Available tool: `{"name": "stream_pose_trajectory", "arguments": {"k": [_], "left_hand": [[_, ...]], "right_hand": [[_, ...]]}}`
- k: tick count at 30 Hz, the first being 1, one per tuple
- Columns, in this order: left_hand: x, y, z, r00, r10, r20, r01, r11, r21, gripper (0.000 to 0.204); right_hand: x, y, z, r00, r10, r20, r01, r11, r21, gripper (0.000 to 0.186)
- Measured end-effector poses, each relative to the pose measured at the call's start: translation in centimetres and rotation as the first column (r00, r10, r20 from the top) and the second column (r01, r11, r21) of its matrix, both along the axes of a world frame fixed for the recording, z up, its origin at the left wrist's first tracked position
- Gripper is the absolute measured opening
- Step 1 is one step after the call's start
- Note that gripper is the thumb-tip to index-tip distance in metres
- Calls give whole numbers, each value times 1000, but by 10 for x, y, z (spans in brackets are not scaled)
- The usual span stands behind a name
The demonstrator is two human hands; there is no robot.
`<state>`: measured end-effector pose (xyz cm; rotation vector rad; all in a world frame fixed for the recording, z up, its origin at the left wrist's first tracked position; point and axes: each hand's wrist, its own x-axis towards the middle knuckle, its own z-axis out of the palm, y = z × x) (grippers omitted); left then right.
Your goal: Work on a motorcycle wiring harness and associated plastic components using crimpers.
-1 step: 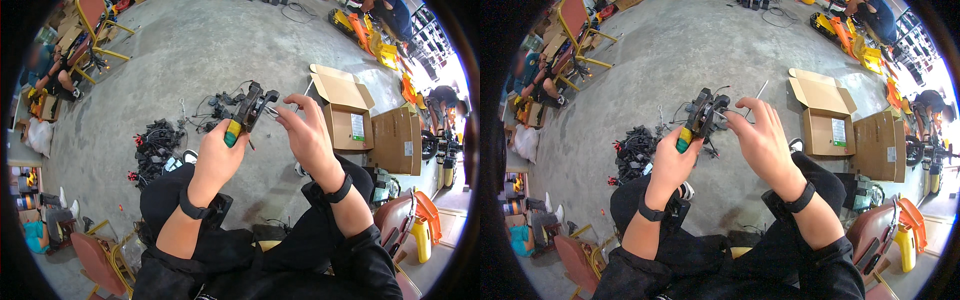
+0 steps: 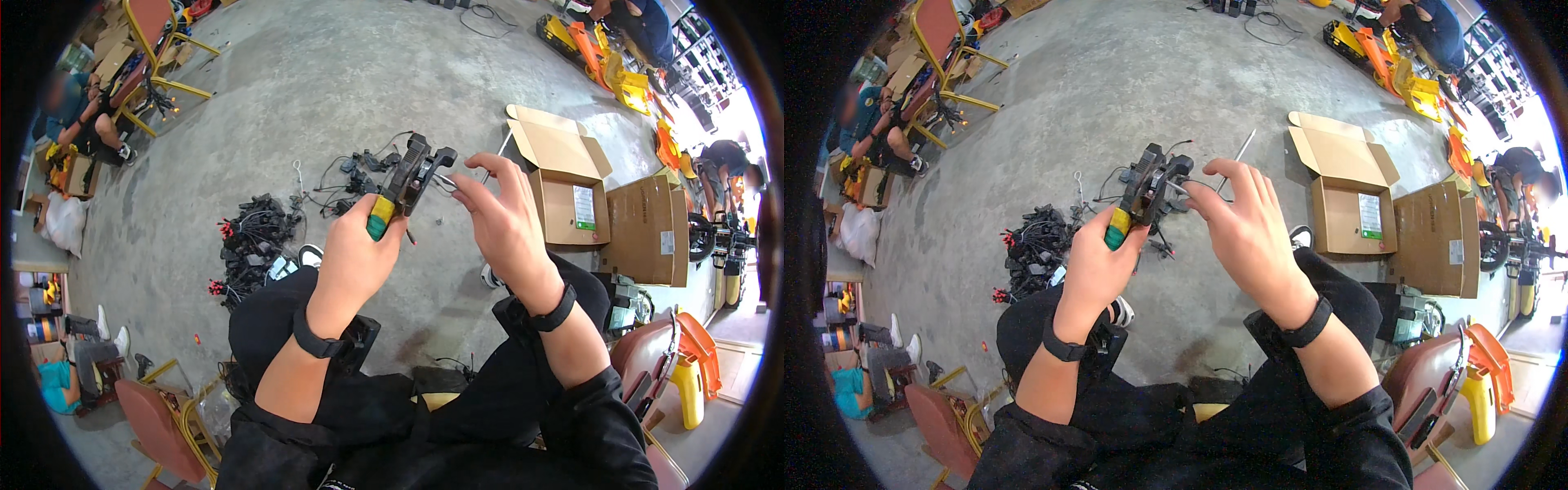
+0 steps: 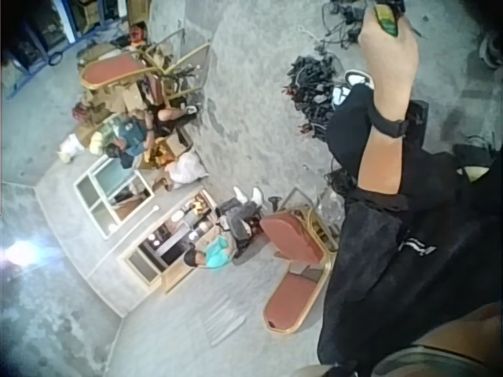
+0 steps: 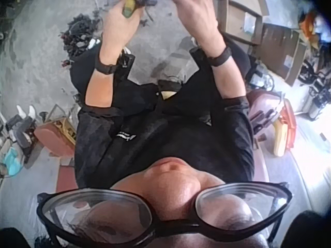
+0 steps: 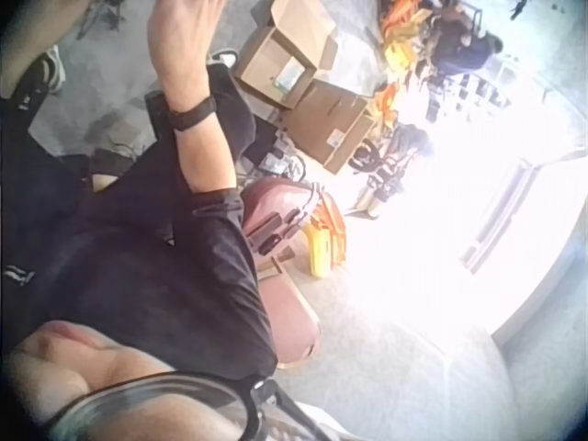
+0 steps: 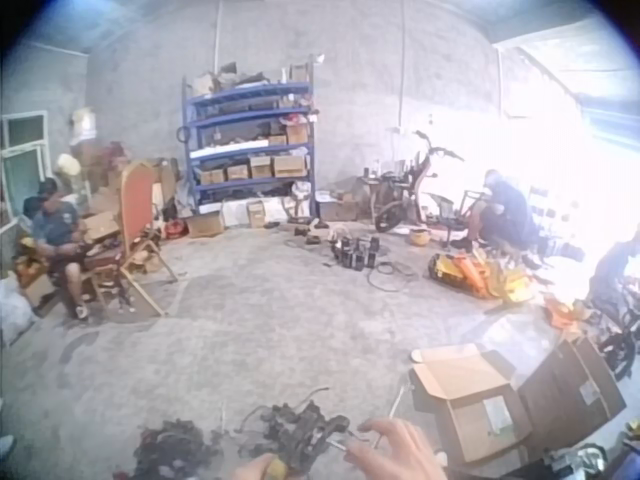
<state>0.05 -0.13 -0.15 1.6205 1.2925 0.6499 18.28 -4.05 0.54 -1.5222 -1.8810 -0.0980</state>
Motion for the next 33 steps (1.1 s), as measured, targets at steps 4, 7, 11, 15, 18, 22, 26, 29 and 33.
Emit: {"name": "stream_pose_trajectory", "arguments": {"k": [4,7,11,15,18,22,26,29,33], "left_hand": [[4,-1,7,1000,-2,-30,4,998,62,15],[3,-1,5,999,9,-45,-7,999,42,16],[2,-2,4,998,24,-56,-15,990,143,17],[4,0,4,998,26,-59,-22,997,70,17],[0,0,3,999,32,-19,-32,999,21,17],[2,-2,-1,999,23,43,-26,996,81,18],[2,0,-2,995,60,83,-60,998,-1,18],[5,1,-1,992,59,108,-56,998,-33,18],[4,1,-6,991,39,128,-33,998,-52,19]], "right_hand": [[5,-1,2,986,-29,164,22,999,45,21],[2,-1,1,993,-14,115,12,1000,19,18],[-3,-2,-6,941,10,-339,-82,977,-197,11],[-4,-2,-5,511,-106,-853,-402,848,-346,25],[0,-4,11,-213,-462,-861,-758,634,-152,34],[5,-3,13,-27,-429,-903,-732,624,-274,35],[3,0,12,236,-343,-909,-594,689,-414,35],[2,0,-1,358,-208,-910,-427,831,-358,29],[-2,-3,1,827,-5,-563,-164,954,-250,13]]}}
